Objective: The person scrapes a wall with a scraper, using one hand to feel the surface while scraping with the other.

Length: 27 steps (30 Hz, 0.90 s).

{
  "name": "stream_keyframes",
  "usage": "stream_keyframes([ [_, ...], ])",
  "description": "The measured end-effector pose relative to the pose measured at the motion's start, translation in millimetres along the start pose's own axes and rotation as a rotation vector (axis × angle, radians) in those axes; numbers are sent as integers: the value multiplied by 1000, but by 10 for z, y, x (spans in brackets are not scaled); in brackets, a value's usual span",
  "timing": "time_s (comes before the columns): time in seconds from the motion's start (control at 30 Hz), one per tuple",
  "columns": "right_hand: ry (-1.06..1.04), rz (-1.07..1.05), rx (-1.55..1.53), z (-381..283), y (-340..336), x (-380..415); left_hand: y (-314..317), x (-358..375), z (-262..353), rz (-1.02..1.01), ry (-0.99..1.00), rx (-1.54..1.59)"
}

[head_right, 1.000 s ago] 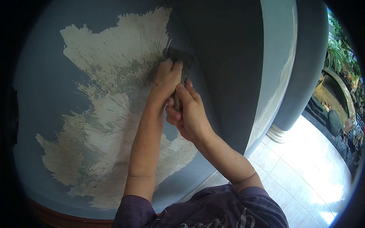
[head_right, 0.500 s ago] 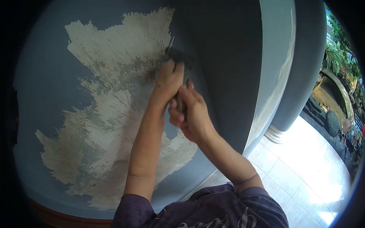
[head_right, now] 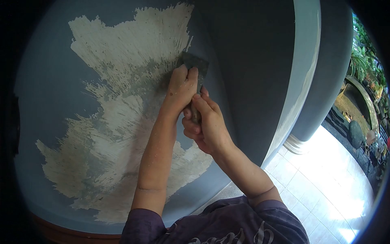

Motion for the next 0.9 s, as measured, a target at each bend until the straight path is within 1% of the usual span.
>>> stream_keyframes([
  [0.13, -71, 36, 5, -76, -43, -67, 30, -63, 53, 12, 18, -41],
  [0.27, -33, 57, 19, -46, -70, 6, 42, -49, -2, 21, 79, -68],
  [0.33, 16, 83, 32, 44, -88, 60, 43, 42, -55, 24, -12, -22],
  [0.4, -2, 64, 41, 21, -79, 40, 32, 28, -84, 27, -1, -38],
  [0.47, -29, 71, 57, -42, -79, 5, 41, -96, -71, 25, 121, -107],
  [0.53, -71, 102, 81, -181, -100, -101, 72, -184, 12, 22, 50, -44],
  [0.57, -79, 75, 72, -232, -107, -141, 97, -227, 64, 19, 23, -12],
  [0.63, -93, 24, 52, -305, -143, -164, 139, -260, 117, 18, 31, -10],
  [0.77, -89, 101, 53, -252, -152, -102, 155, -202, 89, 12, 35, 3],
  [0.9, -50, 104, 45, -133, -114, -33, 131, -114, -7, -8, -6, -28],
])
Point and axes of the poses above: each hand's wrist, its own x-axis away from the middle knuckle, its own y-axis out of the palm, z = x × y, the point moved 10 cm from there along -x, towards the middle knuckle, and after that the axes turned 14 degrees about x, right-handed, at the moved point
